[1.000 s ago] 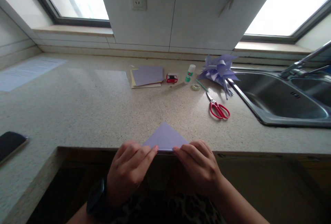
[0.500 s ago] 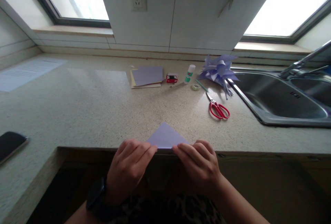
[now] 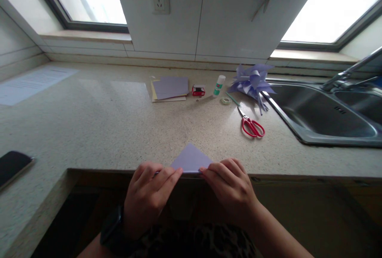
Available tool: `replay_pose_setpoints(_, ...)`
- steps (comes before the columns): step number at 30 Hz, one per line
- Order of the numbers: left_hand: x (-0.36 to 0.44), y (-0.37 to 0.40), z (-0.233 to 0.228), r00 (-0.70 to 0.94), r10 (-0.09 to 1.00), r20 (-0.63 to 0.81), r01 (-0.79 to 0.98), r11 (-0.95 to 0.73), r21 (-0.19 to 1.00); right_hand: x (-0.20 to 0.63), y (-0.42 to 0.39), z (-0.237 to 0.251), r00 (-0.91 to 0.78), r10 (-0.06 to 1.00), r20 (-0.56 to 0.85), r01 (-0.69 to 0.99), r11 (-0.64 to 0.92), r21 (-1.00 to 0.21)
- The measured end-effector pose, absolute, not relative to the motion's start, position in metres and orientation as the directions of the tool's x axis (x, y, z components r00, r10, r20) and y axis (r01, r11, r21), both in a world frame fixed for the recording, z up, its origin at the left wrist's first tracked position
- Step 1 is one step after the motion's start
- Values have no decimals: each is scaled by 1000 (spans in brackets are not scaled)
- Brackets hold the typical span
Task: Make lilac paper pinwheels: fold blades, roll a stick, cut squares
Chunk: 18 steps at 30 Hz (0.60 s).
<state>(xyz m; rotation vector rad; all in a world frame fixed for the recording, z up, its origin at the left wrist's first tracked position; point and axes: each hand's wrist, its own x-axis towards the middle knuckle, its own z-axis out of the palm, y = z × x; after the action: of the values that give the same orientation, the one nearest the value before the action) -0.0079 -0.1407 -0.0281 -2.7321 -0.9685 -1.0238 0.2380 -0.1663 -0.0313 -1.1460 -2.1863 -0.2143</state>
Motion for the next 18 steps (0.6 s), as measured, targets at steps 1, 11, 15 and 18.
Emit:
replay_pose_setpoints(1, -8, -140, -28, 582, 540, 608, 581, -799, 154, 238, -166, -30, -410, 673, 616, 781, 607, -143)
replay_pose_setpoints(11, -9, -137, -30, 609, 510, 608, 579, -809, 98, 243, -163, -43, -422, 589, 690, 805, 593, -14)
replay_pose_setpoints(15, -5, -139, -29, 598, 548, 585, 638, -767, 66, 240, -164, -45, -394, 598, 698, 833, 553, -5)
replay_pose_setpoints(18, 1, -143, -28, 580, 570, 582, 668, -742, 60, 236, -165, -46, -375, 622, 688, 852, 523, -9)
